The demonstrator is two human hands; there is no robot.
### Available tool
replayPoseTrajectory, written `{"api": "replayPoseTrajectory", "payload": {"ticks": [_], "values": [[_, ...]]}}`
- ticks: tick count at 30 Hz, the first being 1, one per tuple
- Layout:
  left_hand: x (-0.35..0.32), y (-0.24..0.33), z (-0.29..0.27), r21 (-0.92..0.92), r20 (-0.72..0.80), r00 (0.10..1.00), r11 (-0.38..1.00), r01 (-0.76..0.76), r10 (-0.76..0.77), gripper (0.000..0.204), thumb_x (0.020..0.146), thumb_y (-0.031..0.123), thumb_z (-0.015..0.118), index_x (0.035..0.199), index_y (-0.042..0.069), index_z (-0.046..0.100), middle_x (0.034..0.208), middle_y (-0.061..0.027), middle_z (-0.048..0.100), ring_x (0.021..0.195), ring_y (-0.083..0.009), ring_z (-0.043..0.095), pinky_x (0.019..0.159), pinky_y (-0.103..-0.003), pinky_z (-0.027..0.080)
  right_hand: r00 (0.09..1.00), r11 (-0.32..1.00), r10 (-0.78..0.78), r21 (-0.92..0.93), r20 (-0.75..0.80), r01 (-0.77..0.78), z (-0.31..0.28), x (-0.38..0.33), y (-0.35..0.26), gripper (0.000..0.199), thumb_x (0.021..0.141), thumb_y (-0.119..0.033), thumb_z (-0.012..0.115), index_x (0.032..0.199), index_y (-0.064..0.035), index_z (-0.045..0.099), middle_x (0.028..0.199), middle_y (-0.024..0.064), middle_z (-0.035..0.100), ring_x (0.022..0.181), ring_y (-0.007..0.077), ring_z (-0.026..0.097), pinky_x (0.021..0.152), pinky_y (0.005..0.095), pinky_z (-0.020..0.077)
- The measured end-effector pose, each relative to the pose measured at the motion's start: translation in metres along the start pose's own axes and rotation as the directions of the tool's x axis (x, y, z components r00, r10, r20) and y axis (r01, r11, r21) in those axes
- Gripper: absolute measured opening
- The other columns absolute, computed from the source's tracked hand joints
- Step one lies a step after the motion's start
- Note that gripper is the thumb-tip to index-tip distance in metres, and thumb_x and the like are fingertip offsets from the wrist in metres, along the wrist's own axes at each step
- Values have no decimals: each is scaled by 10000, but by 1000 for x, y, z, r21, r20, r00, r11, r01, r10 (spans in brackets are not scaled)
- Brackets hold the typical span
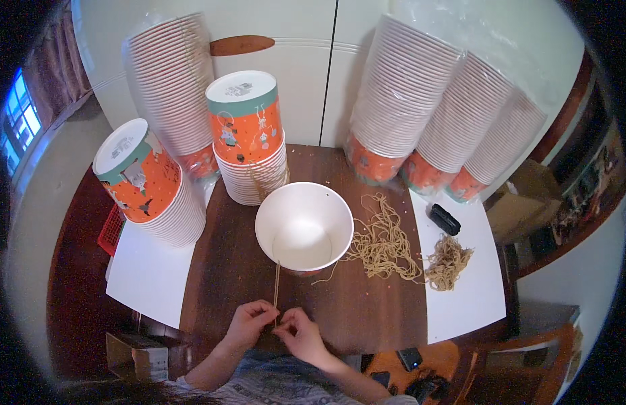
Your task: Tying rubber bands around paper cups for packaging.
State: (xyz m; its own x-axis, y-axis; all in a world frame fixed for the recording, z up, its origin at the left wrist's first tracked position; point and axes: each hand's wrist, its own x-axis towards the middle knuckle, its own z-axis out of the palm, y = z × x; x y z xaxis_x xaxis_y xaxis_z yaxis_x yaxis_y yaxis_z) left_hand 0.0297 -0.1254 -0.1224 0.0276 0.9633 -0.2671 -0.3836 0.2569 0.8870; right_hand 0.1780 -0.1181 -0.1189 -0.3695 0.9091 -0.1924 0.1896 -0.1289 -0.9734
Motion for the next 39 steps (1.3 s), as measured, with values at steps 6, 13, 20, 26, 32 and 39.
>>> {"api": "replayPoseTrajectory", "payload": {"ticks": [6, 13, 20, 26, 32, 39], "values": [[20, 23, 4, -28, -17, 999, 999, -34, 34, 81, 793, 61, 585, 847, 8, 612, 802, -31, 607, 735, -76, 537, 664, -197, 419, 978, 988, -25, -144, 209, 56, 9, -28, -1, 273, 761, -81, 610, 968, -19, 444, 740, 103, 603, 696, 182, 611, 620, 292, 471], [42, 42, 15, -14, 38, 996, 997, -81, 81, 103, 794, 103, 593, 844, 14, 607, 770, -24, 610, 650, -47, 498, 568, -176, 376, 902, 866, -229, -348, 365, 360, 4, -41, 6, 191, 767, -119, 556, 956, -91, 559, 781, 69, 602, 713, 257, 598, 639, 345, 485], [54, 47, 22, -91, 14, 999, 995, -46, 48, 90, 796, 99, 586, 820, 15, 605, 745, -37, 608, 607, -52, 480, 526, -174, 342, 786, 604, -252, -542, 565, 584, -2, -48, 3, 288, 655, -65, 531, 933, -107, 595, 758, 26, 553, 724, 194, 588, 609, 316, 491], [52, 54, 23, -75, -20, 1000, 997, -23, 22, 81, 792, 97, 592, 788, 17, 604, 723, -33, 607, 594, -52, 485, 508, -174, 341, 737, 499, -215, -576, 640, 647, -4, -46, -3, 316, 644, -84, 533, 957, -105, 576, 769, 32, 532, 740, 198, 579, 612, 316, 489], [53, 58, 22, 52, -22, 997, 996, -68, 70, 100, 775, 118, 622, 777, 19, 606, 703, -29, 603, 612, -54, 500, 525, -178, 362, 715, 467, -114, -598, 690, 652, -8, -44, -10, 305, 692, -142, 537, 994, -104, 544, 791, 62, 543, 771, 223, 583, 644, 325, 493], [56, 66, 18, 490, -26, 948, 831, -264, 317, 152, 778, 138, 613, 718, 1, 588, 648, -38, 576, 584, -79, 494, 546, -221, 395, 594, 683, 100, -489, 798, 542, -24, -57, -20, 265, 847, -313, 441, 981, -108, 544, 868, 110, 580, 797, 279, 585, 676, 369, 487]]}}
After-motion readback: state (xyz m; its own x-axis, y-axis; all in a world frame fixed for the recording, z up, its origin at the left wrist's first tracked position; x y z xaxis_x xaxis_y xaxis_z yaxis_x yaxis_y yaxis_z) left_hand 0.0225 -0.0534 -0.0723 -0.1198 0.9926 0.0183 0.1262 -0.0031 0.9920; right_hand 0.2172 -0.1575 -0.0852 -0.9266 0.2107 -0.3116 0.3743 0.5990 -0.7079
